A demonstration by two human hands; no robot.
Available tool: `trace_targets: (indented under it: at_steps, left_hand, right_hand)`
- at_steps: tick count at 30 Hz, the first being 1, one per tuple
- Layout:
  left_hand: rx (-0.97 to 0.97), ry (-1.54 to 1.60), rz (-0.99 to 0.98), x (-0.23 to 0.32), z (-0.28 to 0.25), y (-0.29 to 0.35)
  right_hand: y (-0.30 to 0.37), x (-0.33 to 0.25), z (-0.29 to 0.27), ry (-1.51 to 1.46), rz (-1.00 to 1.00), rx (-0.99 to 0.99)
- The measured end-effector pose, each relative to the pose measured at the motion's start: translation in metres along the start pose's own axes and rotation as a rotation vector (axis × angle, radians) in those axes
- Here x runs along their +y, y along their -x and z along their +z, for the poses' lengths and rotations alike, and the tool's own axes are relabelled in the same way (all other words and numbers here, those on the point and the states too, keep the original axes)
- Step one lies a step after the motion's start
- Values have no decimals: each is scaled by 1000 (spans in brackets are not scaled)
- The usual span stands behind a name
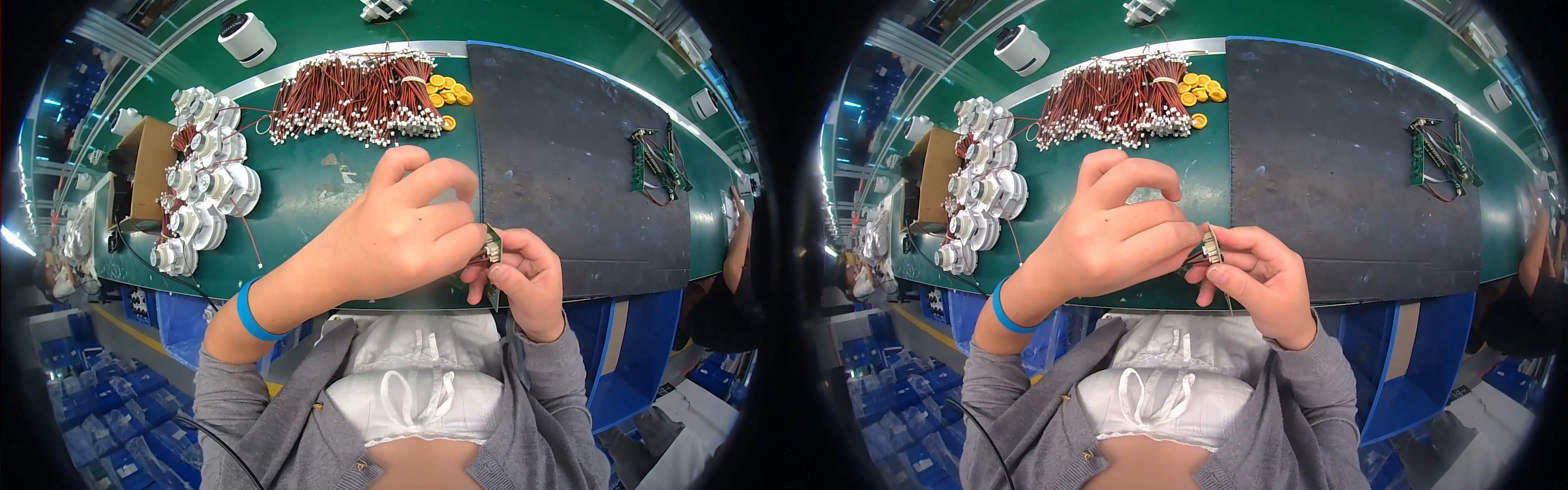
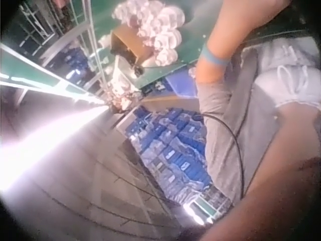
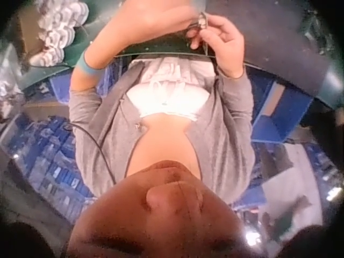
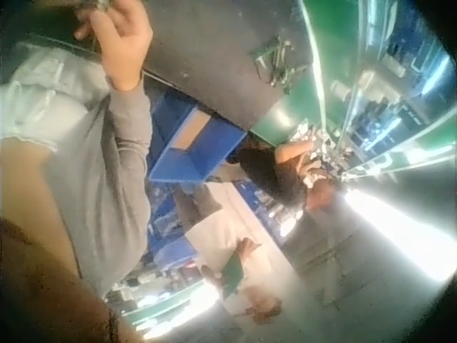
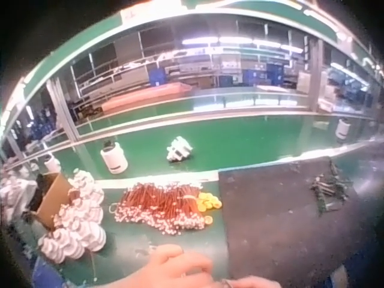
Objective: The person assembles electronic components and wires onto plastic housings by hand, connecting them together on a factory production line.
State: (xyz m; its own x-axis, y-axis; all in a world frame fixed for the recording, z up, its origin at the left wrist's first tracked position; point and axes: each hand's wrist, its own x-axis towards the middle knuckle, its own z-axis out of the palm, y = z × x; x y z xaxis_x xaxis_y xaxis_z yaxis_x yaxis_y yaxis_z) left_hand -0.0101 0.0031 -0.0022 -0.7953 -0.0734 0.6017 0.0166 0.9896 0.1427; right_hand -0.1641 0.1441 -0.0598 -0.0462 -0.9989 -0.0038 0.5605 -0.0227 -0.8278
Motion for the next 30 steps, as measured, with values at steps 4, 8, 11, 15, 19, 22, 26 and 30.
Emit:
trace_targets:
  at_steps: [4,8,11,15,19,22,26,30]
  left_hand:
    - [4,-19,24,2,-1,-2]
    - [-92,-26,-33,3,-11,3]
    - [-198,3,-264,7,-42,3]
    - [-276,347,-651,18,-55,56]
    - [-276,349,-734,36,-62,74]
    - [-110,389,-692,31,-85,54]
    - [195,245,-514,-29,-104,-26]
    - [209,-181,-622,-149,-80,-115]
  right_hand:
    - [-2,1,2,-42,-8,-39]
    - [-6,-6,12,17,-16,-15]
    - [-5,-16,23,114,-24,61]
    - [9,-32,20,221,-25,99]
    - [12,-51,46,209,6,17]
    - [3,-86,67,315,-128,7]
    - [-72,-172,83,798,-593,93]
    - [-206,-231,48,956,-622,48]
